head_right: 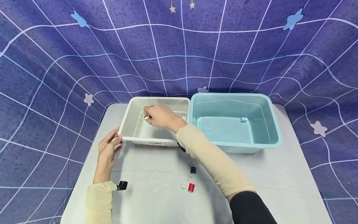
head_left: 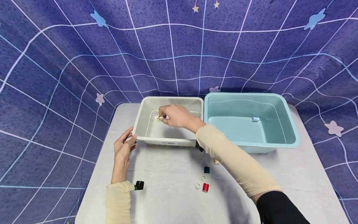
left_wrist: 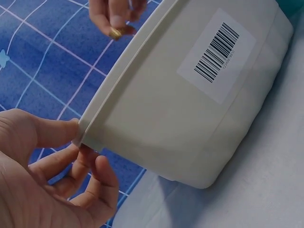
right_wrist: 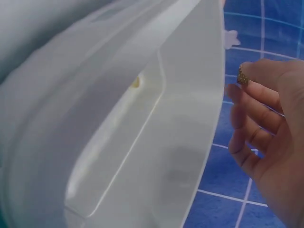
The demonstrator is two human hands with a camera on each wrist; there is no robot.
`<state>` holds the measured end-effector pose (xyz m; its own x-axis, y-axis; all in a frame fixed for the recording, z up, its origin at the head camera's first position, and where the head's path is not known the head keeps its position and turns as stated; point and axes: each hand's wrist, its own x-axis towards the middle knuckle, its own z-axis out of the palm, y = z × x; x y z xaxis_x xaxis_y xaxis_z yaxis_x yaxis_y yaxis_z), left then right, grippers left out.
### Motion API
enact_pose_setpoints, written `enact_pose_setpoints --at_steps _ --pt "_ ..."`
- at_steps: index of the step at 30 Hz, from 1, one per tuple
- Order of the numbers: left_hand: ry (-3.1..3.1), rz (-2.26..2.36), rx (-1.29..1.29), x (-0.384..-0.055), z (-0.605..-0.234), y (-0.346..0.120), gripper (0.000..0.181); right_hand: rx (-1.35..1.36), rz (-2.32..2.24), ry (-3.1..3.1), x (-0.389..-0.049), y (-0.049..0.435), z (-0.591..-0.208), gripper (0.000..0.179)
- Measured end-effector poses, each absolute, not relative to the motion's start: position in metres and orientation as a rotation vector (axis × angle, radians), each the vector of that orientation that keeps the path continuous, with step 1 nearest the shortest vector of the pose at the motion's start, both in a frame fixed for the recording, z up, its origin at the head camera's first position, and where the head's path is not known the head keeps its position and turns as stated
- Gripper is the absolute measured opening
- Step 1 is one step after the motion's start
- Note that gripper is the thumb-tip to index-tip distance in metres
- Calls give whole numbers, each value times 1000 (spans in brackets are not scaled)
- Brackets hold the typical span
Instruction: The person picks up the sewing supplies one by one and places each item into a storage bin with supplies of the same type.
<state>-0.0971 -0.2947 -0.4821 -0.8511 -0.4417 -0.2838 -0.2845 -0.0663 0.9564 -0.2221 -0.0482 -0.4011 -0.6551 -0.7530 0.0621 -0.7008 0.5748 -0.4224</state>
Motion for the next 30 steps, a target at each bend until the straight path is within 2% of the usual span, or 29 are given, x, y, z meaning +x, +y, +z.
enact_pose_setpoints --at_steps 30 --pt "-1778 -2293 741 -98 -482 -286 55 -1104 -425 2629 -298 -87 -466 19"
